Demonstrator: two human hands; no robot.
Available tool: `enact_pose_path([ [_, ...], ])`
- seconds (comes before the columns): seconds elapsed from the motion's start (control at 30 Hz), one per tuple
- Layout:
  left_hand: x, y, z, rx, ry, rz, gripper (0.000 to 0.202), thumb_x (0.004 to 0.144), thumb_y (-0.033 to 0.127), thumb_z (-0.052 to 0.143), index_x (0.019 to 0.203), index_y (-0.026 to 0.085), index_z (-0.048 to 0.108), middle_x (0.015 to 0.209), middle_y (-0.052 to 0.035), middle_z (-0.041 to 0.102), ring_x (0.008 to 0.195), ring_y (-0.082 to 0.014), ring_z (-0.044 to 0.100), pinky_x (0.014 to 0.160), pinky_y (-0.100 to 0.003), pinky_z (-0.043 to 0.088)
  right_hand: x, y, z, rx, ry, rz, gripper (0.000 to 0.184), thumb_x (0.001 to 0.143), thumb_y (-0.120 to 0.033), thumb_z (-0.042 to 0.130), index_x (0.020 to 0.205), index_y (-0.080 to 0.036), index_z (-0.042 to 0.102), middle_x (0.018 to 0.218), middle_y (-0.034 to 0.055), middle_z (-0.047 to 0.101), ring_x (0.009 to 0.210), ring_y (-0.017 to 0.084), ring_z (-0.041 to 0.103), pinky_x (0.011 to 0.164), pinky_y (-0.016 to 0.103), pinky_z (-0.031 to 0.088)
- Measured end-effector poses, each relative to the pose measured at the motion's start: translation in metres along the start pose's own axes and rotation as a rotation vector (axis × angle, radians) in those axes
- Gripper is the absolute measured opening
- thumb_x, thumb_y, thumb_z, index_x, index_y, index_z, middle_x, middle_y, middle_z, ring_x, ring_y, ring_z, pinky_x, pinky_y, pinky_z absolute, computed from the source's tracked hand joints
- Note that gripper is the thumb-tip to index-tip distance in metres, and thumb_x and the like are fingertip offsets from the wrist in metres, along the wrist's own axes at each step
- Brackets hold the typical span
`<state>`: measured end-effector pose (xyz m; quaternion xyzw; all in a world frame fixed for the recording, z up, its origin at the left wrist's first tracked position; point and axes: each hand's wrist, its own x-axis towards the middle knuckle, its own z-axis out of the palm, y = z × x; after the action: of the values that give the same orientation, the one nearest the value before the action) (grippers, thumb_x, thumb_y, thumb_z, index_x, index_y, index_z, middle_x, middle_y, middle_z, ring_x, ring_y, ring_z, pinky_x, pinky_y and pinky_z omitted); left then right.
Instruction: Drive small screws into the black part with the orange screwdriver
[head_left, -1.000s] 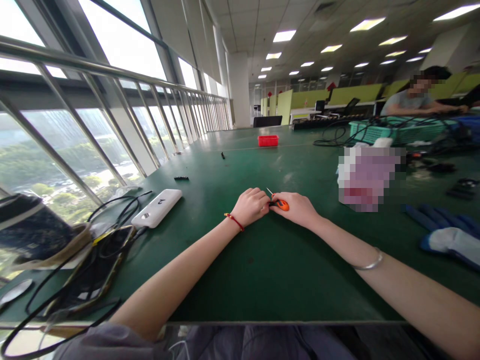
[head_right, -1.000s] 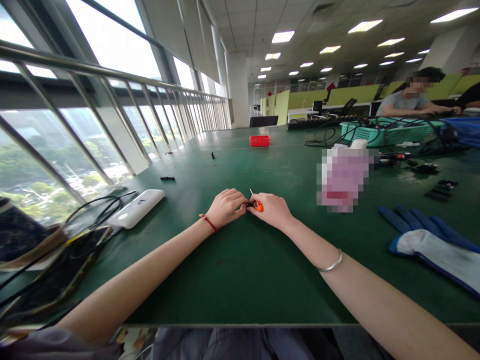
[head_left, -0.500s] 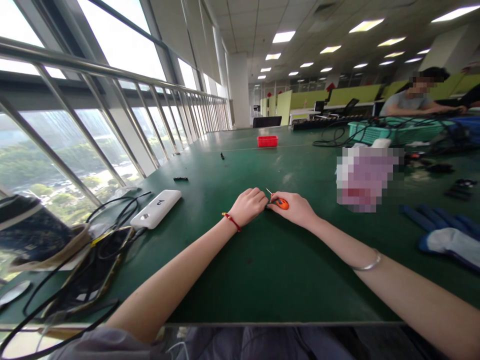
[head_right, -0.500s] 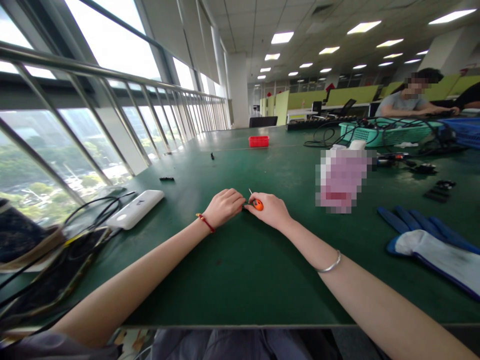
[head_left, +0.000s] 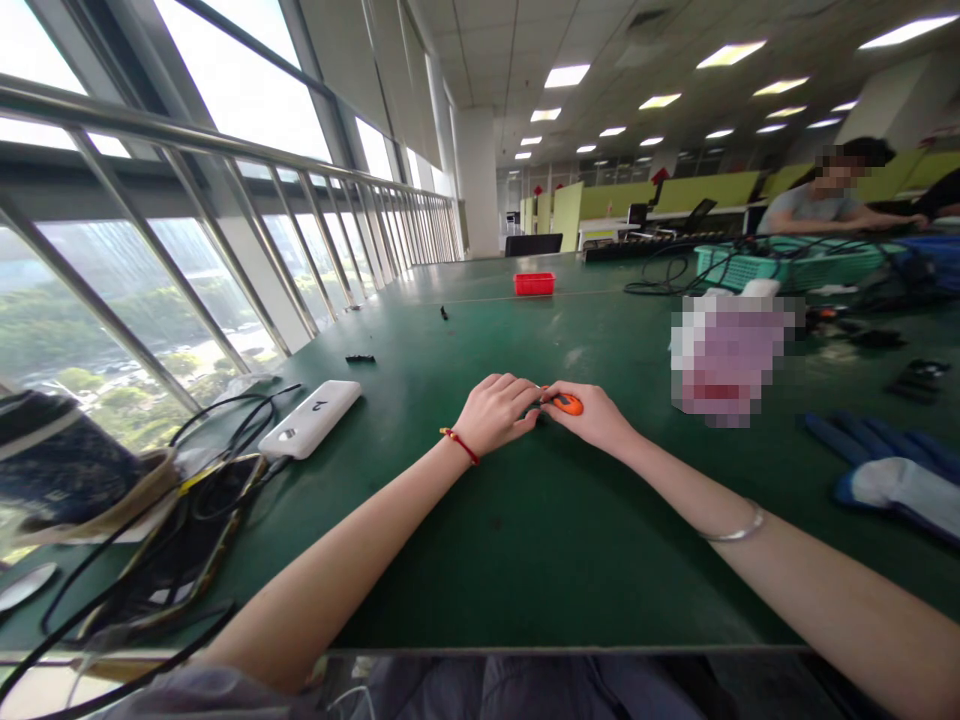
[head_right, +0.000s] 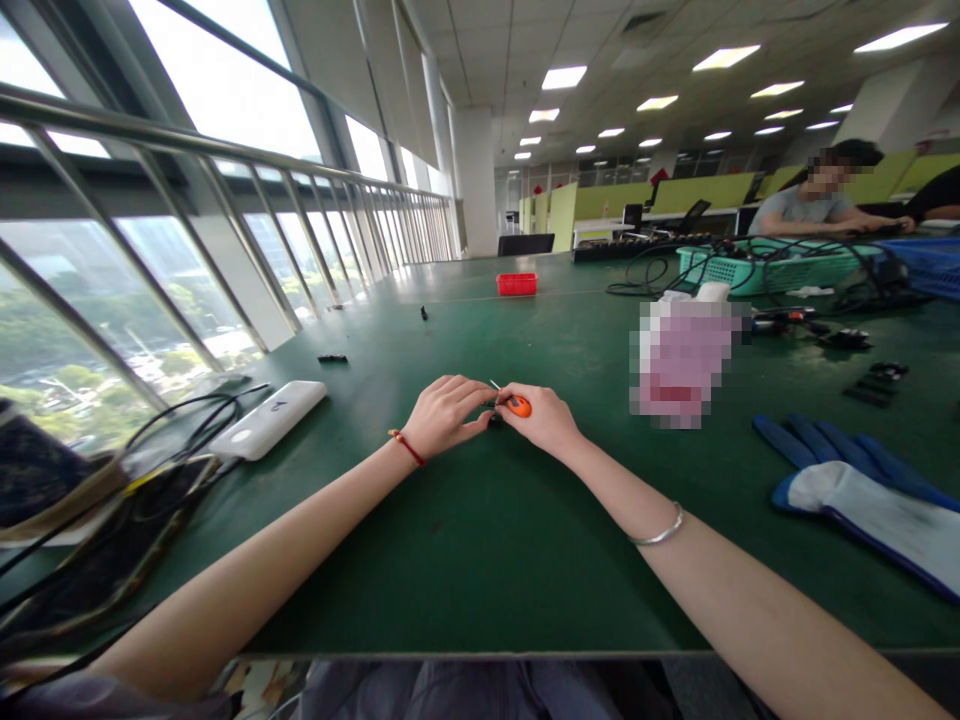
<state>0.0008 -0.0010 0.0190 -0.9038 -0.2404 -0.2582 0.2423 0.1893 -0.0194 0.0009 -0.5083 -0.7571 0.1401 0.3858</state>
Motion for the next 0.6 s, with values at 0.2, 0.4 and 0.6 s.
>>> enact_pose_path([
  [0.2, -0.001, -0.001, -0.001, -0.04, 0.004, -0.083, 0.023, 0.087, 0.032, 0.046, 0.097, 0.018, 0.063, 0.096, -0.0035, 0.068, 0.083, -0.0164, 0.058, 0.075, -0.031, 0.041, 0.0, -0.002, -0.005, 0.064, -0.004, -0.071, 0.015, 0.075, -0.032, 0.058, 0.084, -0.022, 0.064, 0.091, 0.0008, 0.069, 0.08, 0.018, 0.062, 0.077, 0.029, 0.046],
  [0.4, 0.0, -0.004, 0.001, -0.111, -0.019, -0.075, 0.022, 0.088, 0.03, 0.046, 0.089, 0.018, 0.064, 0.089, -0.0025, 0.068, 0.08, -0.0154, 0.058, 0.072, -0.029, 0.042, -0.001, 0.0, -0.003, 0.04, -0.018, -0.089, 0.014, 0.075, -0.031, 0.057, 0.084, -0.022, 0.064, 0.09, 0.0006, 0.069, 0.08, 0.017, 0.062, 0.075, 0.028, 0.045],
  [0.6, -0.001, -0.008, 0.001, -0.3, -0.085, -0.144, 0.014, 0.081, 0.027, 0.055, 0.08, 0.019, 0.066, 0.082, -0.0013, 0.068, 0.078, -0.0141, 0.06, 0.071, -0.026, 0.047, -0.006, -0.03, -0.021, -0.135, 0.182, -0.122, 0.015, 0.078, -0.033, 0.052, 0.076, -0.021, 0.061, 0.084, 0.0016, 0.068, 0.074, 0.016, 0.06, 0.066, 0.027, 0.042],
])
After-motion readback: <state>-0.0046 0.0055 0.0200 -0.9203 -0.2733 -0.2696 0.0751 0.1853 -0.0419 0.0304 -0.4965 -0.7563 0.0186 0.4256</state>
